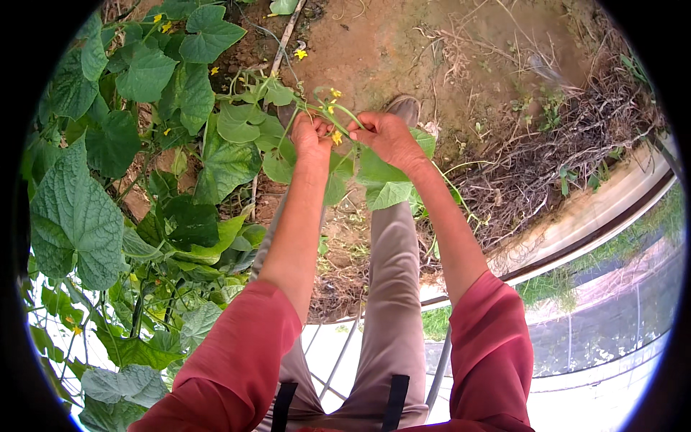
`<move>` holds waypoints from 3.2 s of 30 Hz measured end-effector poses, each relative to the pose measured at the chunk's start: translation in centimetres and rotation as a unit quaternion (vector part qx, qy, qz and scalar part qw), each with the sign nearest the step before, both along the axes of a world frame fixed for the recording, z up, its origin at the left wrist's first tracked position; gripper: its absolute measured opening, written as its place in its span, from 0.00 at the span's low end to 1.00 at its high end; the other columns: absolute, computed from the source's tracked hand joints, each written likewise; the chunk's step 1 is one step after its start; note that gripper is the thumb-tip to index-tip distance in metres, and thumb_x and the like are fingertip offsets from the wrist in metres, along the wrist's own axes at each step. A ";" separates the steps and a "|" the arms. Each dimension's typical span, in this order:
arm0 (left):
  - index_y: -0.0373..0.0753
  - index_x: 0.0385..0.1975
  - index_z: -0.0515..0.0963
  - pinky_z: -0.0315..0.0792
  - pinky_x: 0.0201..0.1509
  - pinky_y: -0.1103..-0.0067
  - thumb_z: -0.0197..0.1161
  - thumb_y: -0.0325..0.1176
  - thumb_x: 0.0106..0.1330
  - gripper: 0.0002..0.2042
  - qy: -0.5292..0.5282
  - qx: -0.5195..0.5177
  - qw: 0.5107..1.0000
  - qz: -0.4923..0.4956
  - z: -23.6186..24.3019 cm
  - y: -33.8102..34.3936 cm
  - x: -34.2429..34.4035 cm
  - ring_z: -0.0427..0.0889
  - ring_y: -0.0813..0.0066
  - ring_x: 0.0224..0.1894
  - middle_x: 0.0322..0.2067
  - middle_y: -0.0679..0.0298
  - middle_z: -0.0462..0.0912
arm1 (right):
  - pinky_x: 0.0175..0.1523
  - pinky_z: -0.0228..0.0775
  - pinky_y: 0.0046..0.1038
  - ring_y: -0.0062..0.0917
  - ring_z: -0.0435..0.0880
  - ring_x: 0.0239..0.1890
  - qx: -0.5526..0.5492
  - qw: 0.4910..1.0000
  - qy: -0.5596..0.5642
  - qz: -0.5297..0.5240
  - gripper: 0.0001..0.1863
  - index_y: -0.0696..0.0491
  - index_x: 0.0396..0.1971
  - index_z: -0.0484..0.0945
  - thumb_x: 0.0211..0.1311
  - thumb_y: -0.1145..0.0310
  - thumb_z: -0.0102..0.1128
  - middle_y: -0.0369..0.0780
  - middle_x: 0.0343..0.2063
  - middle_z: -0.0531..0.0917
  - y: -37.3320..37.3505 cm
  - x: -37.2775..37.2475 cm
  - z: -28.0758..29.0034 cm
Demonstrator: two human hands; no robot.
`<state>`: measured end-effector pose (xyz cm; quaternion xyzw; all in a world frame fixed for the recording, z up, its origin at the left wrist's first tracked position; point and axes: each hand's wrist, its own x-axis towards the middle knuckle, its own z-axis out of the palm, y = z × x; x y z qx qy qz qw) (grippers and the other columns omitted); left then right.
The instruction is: The person tends to cucumber plants in a greenhouse by hand. They untie a green string from a support structure and then proceed to tie the plant stems to the string for support. The person moves along the row, adjusting leaves and securing the vines.
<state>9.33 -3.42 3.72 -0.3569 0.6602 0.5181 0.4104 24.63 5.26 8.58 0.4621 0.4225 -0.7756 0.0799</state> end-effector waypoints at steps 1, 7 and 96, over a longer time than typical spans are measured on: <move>0.40 0.26 0.67 0.56 0.21 0.78 0.46 0.25 0.65 0.06 -0.001 -0.033 0.999 -0.001 0.4 1.0 0.5 0.56 0.80 0.18 0.18 0.71 0.61 | 0.36 0.65 0.22 0.18 0.71 0.27 0.026 1.000 -0.007 0.003 0.08 0.57 0.36 0.79 0.58 0.70 0.60 0.36 0.23 0.77 -0.1 -0.1 0.1; 0.38 0.34 0.72 0.66 0.23 0.68 0.47 0.31 0.68 0.07 -0.031 -0.041 0.961 -0.271 0.4 -0.8 1.2 0.74 0.65 0.22 0.22 0.57 0.75 | 0.41 0.68 0.34 0.34 0.79 0.35 0.281 0.955 -0.045 0.081 0.08 0.53 0.35 0.77 0.54 0.70 0.61 0.43 0.29 0.77 -0.3 -1.0 1.0; 0.42 0.35 0.79 0.68 0.38 0.71 0.60 0.38 0.62 0.08 0.084 0.020 0.296 -0.951 0.1 12.6 -2.7 0.75 0.66 0.31 0.25 0.59 0.77 | 0.47 0.75 0.35 0.38 0.83 0.38 0.346 0.885 -0.300 -0.083 0.11 0.51 0.39 0.81 0.58 0.73 0.53 0.47 0.37 0.83 3.4 14.0 -0.8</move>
